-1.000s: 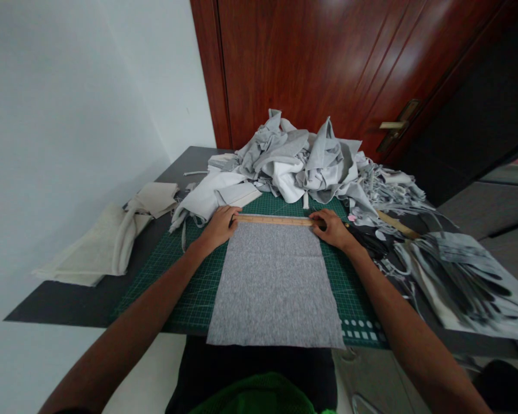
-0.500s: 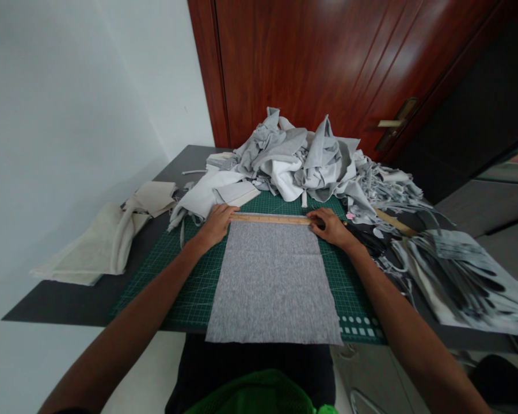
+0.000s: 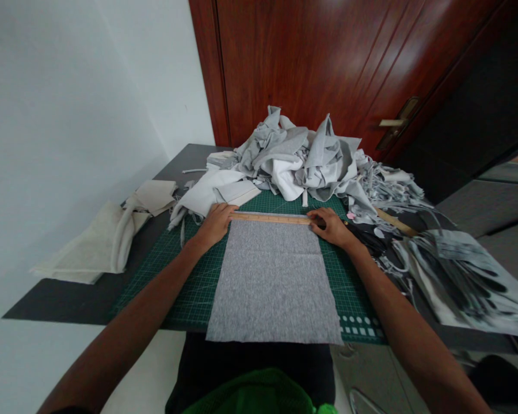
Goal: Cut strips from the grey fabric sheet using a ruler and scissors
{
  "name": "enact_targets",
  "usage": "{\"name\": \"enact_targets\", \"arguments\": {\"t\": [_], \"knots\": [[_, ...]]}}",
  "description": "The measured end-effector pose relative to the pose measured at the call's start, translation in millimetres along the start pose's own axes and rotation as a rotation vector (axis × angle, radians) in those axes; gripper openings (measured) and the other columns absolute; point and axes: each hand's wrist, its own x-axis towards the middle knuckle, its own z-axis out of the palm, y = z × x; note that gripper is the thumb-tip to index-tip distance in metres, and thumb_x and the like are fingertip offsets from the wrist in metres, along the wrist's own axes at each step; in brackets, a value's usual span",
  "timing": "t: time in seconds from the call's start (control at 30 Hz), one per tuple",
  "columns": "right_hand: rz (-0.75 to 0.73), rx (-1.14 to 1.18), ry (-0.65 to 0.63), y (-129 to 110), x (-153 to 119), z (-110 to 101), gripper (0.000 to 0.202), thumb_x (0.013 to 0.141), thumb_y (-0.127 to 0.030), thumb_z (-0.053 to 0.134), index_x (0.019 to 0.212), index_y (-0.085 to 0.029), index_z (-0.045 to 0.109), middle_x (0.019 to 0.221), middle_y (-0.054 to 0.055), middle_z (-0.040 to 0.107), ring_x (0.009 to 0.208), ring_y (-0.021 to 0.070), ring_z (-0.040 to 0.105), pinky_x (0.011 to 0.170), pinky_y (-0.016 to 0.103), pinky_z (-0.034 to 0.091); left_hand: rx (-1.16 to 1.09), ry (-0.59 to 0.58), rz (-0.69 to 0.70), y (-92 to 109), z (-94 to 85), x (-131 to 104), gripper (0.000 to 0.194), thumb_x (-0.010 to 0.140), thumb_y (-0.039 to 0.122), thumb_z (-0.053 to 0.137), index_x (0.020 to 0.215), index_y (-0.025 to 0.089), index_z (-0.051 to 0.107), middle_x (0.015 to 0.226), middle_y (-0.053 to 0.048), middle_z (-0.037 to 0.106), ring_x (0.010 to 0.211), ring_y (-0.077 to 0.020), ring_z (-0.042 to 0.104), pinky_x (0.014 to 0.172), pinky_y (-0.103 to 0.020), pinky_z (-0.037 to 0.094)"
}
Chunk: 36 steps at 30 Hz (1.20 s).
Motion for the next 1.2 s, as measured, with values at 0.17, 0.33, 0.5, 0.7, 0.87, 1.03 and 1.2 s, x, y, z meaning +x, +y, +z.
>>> {"name": "enact_targets", "arguments": {"t": [0.17,0.33,0.5,0.7,0.87,1.03,1.2], "knots": [[0.002,0.0,0.013,1,-1,1,0.031,0.089,-0.025,0.066,0.119,-0.024,0.071,0.104,0.01,0.073,0.101,0.032,0.066,0.097,0.051,0.051,0.006,0.007,-0.017,2,-0.3,0,0.037,0.102,0.018,0.049,0.134,0.018,0.067,0.123,-0.013,0.07,0.119,-0.0315,0.058,0.111,-0.048,0.046],[0.016,-0.003,0.002,2,0,0,0.031,0.087,-0.025,0.068,0.118,-0.025,0.071,0.104,0.01,0.074,0.1,0.0317,0.066,0.096,0.051,0.052,0.02,0.032,-0.045,8,0.4,-1,0.04,0.098,0.013,0.049,0.132,0.02,0.069,0.122,-0.013,0.069,0.12,-0.0326,0.056,0.111,-0.05,0.047],[0.013,-0.008,-0.001,5,-1,-2,0.033,0.088,-0.026,0.068,0.12,-0.025,0.071,0.102,0.009,0.074,0.098,0.0315,0.067,0.096,0.052,0.052,0.013,0.033,-0.06,13,0.0,-1,0.038,0.099,0.014,0.048,0.13,0.02,0.07,0.121,-0.013,0.068,0.118,-0.0326,0.057,0.11,-0.05,0.048],[0.032,-0.016,-0.008,9,-3,-3,0.036,0.086,-0.028,0.069,0.122,-0.026,0.07,0.104,0.01,0.074,0.099,0.0324,0.067,0.097,0.054,0.052,0.003,0.028,-0.071,15,-3.7,-1,0.035,0.099,0.017,0.051,0.128,0.021,0.07,0.12,-0.013,0.07,0.117,-0.0323,0.058,0.11,-0.049,0.048],[0.037,-0.019,-0.013,11,-3,-4,0.037,0.085,-0.027,0.068,0.122,-0.024,0.07,0.103,0.01,0.073,0.097,0.0318,0.067,0.096,0.053,0.053,0.008,0.023,-0.069,13,-5.5,-1,0.035,0.099,0.017,0.051,0.13,0.018,0.068,0.123,-0.014,0.071,0.119,-0.0326,0.06,0.112,-0.049,0.047],[0.04,-0.016,-0.012,12,-3,-3,0.037,0.085,-0.024,0.066,0.122,-0.024,0.07,0.102,0.01,0.073,0.097,0.0316,0.067,0.096,0.052,0.053,0.008,0.02,-0.069,9,-5.7,-2,0.037,0.098,0.016,0.051,0.131,0.02,0.066,0.122,-0.013,0.072,0.117,-0.032,0.061,0.111,-0.049,0.048],[0.032,-0.006,0.003,13,-3,-2,0.037,0.084,-0.023,0.067,0.121,-0.025,0.071,0.101,0.009,0.072,0.096,0.0313,0.067,0.096,0.052,0.054,0.008,0.026,-0.058,8,-6.5,-5,0.044,0.095,0.011,0.048,0.135,0.02,0.065,0.122,-0.011,0.072,0.117,-0.0305,0.061,0.111,-0.048,0.048]]}}
